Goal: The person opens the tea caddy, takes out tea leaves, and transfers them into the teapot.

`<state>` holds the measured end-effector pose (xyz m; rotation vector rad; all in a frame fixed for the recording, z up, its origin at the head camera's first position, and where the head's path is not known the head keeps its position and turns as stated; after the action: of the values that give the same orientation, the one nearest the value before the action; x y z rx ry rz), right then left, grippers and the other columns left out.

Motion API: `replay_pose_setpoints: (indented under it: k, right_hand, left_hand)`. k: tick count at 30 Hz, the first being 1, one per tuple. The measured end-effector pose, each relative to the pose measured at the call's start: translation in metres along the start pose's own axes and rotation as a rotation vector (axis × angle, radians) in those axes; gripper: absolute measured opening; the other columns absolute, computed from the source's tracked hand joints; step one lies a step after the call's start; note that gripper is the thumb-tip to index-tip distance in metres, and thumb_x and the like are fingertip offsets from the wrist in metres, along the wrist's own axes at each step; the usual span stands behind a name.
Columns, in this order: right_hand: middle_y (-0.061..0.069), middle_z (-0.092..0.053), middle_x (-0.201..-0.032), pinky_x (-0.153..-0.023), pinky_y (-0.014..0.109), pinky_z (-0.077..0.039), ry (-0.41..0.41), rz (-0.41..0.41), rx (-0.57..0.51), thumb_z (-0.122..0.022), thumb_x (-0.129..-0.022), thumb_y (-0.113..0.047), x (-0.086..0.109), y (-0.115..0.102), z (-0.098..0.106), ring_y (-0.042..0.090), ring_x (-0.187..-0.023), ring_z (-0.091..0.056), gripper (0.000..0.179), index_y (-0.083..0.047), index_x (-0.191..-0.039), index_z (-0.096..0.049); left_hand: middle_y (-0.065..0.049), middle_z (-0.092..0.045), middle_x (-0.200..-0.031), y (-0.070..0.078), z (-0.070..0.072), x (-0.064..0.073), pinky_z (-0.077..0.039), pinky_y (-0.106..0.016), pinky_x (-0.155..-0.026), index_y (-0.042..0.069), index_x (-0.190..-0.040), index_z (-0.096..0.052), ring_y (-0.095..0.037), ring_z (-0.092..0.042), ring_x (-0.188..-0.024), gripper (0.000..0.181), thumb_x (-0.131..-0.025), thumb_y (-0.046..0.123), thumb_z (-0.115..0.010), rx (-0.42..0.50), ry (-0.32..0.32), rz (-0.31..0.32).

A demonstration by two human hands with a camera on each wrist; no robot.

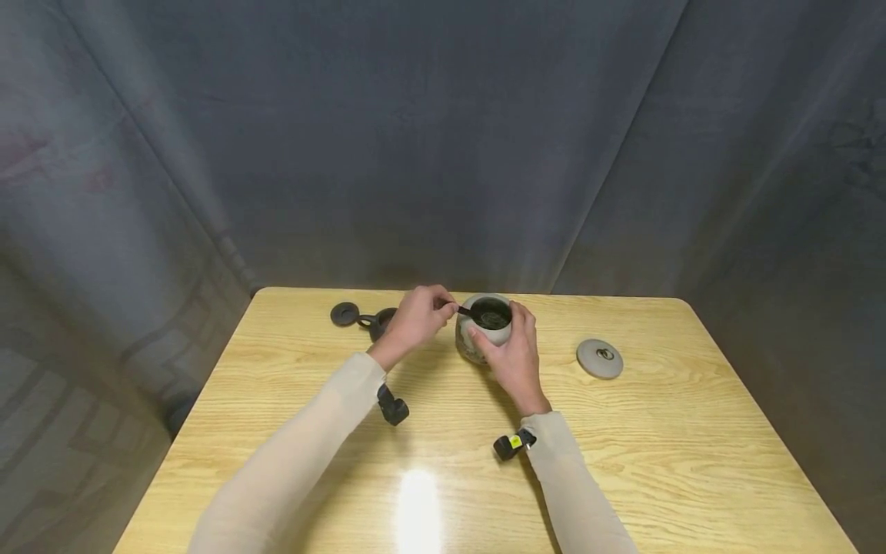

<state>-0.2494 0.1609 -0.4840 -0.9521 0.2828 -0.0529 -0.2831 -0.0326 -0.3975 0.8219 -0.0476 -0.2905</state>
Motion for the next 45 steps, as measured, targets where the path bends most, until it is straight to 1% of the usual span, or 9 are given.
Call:
replay_pose_setpoints:
  k: [8,12,17,19,26,31,36,40,45]
  right_hand:
    - [0.016,-0.032,-0.168,-0.118,0.06,-0.045,0.005,0.005,0.002,-0.081,-0.091,-0.052,0.003,0.0,-0.001,0.039,-0.149,-0.045,0.099,-0.006,-0.165,-0.033]
    - [0.016,-0.032,-0.168,-0.118,0.061,-0.046,0.001,0.005,-0.001,-0.08,-0.091,-0.053,0.003,-0.001,-0.001,0.039,-0.149,-0.045,0.099,-0.007,-0.165,-0.032]
    - [0.015,-0.031,-0.168,-0.117,0.06,-0.046,-0.006,0.005,-0.006,-0.08,-0.092,-0.053,0.003,-0.002,-0.002,0.039,-0.149,-0.045,0.099,-0.006,-0.165,-0.032]
    - [0.015,-0.031,-0.168,-0.117,0.06,-0.046,-0.008,0.006,-0.007,-0.079,-0.092,-0.053,0.002,-0.002,-0.002,0.039,-0.149,-0.045,0.099,-0.006,-0.165,-0.032]
    - [0.015,-0.033,-0.168,-0.12,0.059,-0.044,-0.003,0.003,0.001,-0.08,-0.091,-0.055,0.0,-0.003,-0.003,0.038,-0.151,-0.043,0.1,-0.007,-0.165,-0.032]
    - [0.016,-0.032,-0.168,-0.121,0.059,-0.043,-0.007,0.01,0.0,-0.08,-0.092,-0.054,-0.001,-0.003,-0.003,0.038,-0.151,-0.043,0.101,-0.007,-0.166,-0.031]
    - [0.017,-0.031,-0.169,-0.118,0.059,-0.045,-0.012,0.009,0.002,-0.08,-0.092,-0.052,-0.001,-0.002,-0.001,0.039,-0.15,-0.044,0.101,-0.006,-0.166,-0.031]
    - [0.017,-0.032,-0.169,-0.117,0.06,-0.046,-0.01,0.009,0.002,-0.08,-0.092,-0.052,0.0,-0.001,-0.001,0.039,-0.149,-0.045,0.1,-0.005,-0.166,-0.031]
    - [0.017,-0.031,-0.169,-0.119,0.061,-0.044,-0.005,0.015,-0.003,-0.081,-0.092,-0.052,0.001,-0.002,-0.002,0.039,-0.151,-0.043,0.101,-0.005,-0.166,-0.031]
  left_hand:
    - [-0.014,-0.077,-0.098,-0.012,0.009,0.005,-0.059,-0.032,-0.07,0.007,-0.111,-0.077,-0.037,-0.076,-0.093,0.018,-0.107,0.02,-0.065,0.166,-0.016,0.04]
    - [-0.016,-0.076,-0.096,-0.017,0.011,0.005,-0.064,-0.038,-0.077,0.004,-0.111,-0.078,-0.036,-0.076,-0.09,0.019,-0.107,0.018,-0.065,0.258,-0.015,0.079]
    - [-0.015,-0.076,-0.097,-0.02,0.015,0.003,-0.063,-0.031,-0.074,0.002,-0.112,-0.077,-0.033,-0.075,-0.086,0.019,-0.105,0.016,-0.066,0.347,-0.015,0.112]
    - [-0.015,-0.076,-0.097,-0.021,0.017,0.003,-0.062,-0.027,-0.072,0.002,-0.112,-0.077,-0.034,-0.075,-0.087,0.019,-0.105,0.016,-0.067,0.363,-0.013,0.119]
    - [-0.015,-0.077,-0.096,-0.026,0.027,0.005,-0.062,-0.029,-0.072,0.0,-0.114,-0.077,-0.012,-0.069,-0.073,0.022,-0.105,0.016,-0.066,0.367,0.011,0.081]
    - [-0.011,-0.076,-0.092,-0.029,0.037,0.007,-0.063,-0.029,-0.073,-0.001,-0.114,-0.077,-0.019,-0.072,-0.077,0.021,-0.104,0.015,-0.067,0.385,0.035,0.07]
    - [-0.016,-0.076,-0.094,-0.034,0.048,0.013,-0.061,-0.028,-0.071,0.002,-0.115,-0.077,-0.022,-0.072,-0.078,0.021,-0.104,0.018,-0.068,0.385,0.057,0.096]
    - [-0.015,-0.077,-0.096,-0.044,0.058,0.02,-0.06,-0.024,-0.068,0.003,-0.118,-0.077,-0.017,-0.072,-0.077,0.023,-0.104,0.019,-0.069,0.389,0.078,0.117]
    - [-0.019,-0.075,-0.102,-0.061,0.073,0.033,-0.063,-0.025,-0.072,-0.001,-0.12,-0.075,-0.024,-0.074,-0.082,0.025,-0.105,0.019,-0.069,0.406,0.128,0.125]
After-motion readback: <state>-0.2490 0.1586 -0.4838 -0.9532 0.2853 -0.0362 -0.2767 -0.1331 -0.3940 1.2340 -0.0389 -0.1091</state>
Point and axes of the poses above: each hand's wrist, its own x-axis away from the middle knuckle, its own z-axis out of the back of the hand, y = z × x, the point moved 2 cm from there along -x, towards the middle knuckle
